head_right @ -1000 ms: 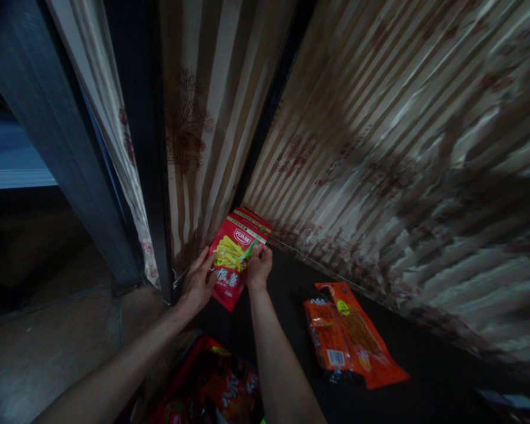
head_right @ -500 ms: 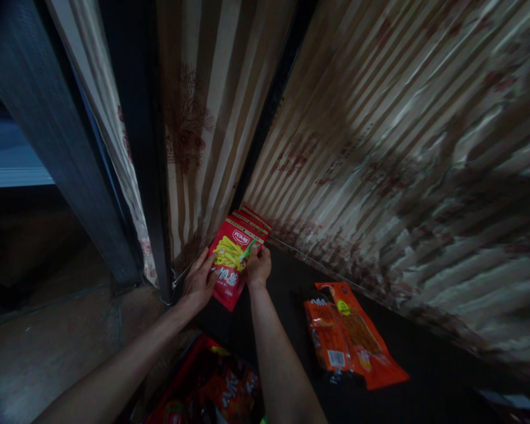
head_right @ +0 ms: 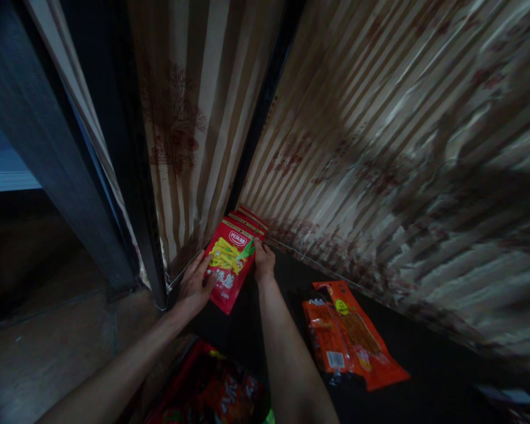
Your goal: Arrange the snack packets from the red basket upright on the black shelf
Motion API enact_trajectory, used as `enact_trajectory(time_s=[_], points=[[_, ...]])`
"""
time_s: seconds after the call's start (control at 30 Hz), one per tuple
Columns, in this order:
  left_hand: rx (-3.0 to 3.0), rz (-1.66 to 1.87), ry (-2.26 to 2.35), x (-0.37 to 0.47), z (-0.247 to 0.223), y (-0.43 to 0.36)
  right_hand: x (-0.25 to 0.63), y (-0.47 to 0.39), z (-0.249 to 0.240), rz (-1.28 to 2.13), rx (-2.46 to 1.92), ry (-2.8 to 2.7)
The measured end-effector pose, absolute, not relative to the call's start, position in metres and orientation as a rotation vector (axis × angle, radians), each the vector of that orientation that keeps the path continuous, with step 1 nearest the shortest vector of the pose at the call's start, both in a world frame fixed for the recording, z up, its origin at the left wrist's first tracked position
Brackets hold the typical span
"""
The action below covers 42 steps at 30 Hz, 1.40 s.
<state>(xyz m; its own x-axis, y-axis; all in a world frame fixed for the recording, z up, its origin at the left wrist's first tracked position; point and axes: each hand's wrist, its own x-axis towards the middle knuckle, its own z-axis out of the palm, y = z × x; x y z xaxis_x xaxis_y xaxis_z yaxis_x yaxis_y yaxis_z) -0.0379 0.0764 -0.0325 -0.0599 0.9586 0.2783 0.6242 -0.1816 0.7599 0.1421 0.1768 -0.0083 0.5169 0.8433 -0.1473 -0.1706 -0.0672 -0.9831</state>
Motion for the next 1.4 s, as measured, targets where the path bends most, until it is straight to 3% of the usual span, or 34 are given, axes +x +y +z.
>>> enact_trajectory(time_s=[0.77, 1.4], points=[[1.781, 1.063, 1.703, -0.038, -0.021, 0.074, 0.138, 0.181, -0.002, 1.014, -1.217, -0.560], [1.893, 1.060, 1.726, -0.036, -0.022, 0.071, 0.136, 0.186, -0.010, 0.872, -1.406, -0.604]])
